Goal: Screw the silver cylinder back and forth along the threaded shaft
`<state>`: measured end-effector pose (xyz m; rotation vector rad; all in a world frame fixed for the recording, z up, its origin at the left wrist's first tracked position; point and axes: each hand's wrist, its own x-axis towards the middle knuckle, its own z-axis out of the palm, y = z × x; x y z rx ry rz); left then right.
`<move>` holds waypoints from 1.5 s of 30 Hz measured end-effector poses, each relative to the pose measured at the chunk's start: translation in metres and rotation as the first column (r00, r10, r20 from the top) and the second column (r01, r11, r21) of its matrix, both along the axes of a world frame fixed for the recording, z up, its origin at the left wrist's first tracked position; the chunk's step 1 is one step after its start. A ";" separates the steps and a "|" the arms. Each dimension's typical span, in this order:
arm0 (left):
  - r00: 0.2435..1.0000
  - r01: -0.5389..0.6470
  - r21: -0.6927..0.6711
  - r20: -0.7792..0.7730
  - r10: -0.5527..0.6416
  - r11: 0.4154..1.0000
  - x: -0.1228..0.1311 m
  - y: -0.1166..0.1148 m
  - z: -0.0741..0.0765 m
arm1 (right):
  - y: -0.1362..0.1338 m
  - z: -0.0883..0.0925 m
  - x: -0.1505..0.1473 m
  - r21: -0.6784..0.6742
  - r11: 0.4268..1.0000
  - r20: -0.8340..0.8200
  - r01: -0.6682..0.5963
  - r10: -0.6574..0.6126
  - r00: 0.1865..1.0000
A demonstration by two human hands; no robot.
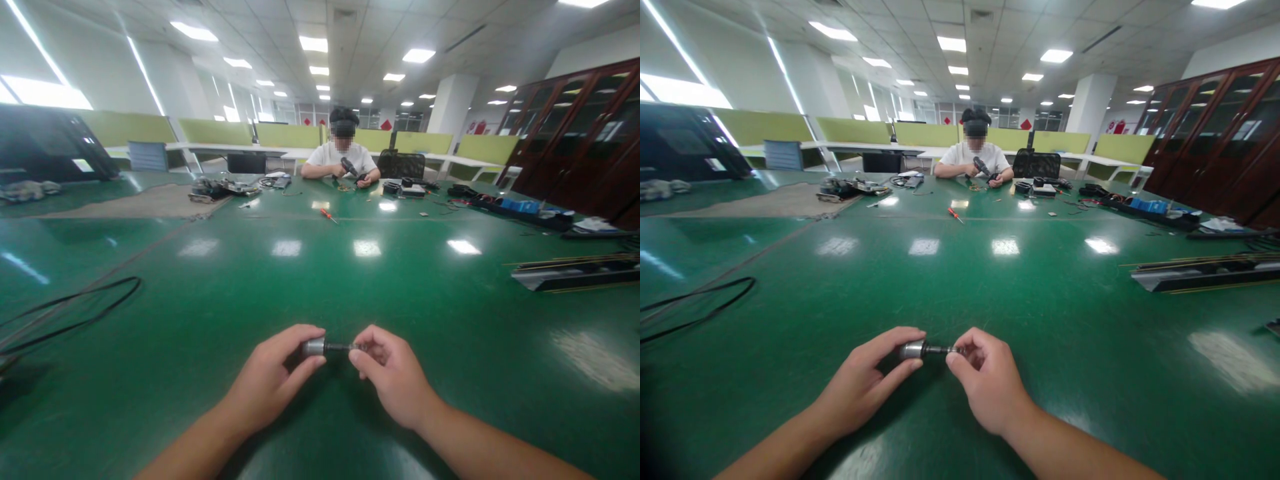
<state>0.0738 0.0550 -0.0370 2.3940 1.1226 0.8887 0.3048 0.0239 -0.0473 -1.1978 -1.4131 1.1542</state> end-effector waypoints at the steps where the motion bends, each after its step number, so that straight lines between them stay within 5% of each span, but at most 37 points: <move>1: 1.000 -0.001 0.004 0.003 0.001 1.000 0.000 0.000 0.000 | 0.000 0.000 0.000 -0.003 1.000 -0.003 -0.002 0.002 1.000; 37: 0.992 0.043 0.108 0.112 -0.055 0.993 -0.006 0.006 0.001 | 0.000 0.002 -0.001 -0.005 1.000 -0.058 -0.003 0.003 0.998; 45: 0.962 -0.220 0.048 0.174 0.209 0.974 -0.010 0.016 0.003 | -0.001 0.001 -0.003 0.019 1.000 -0.108 0.006 -0.004 0.994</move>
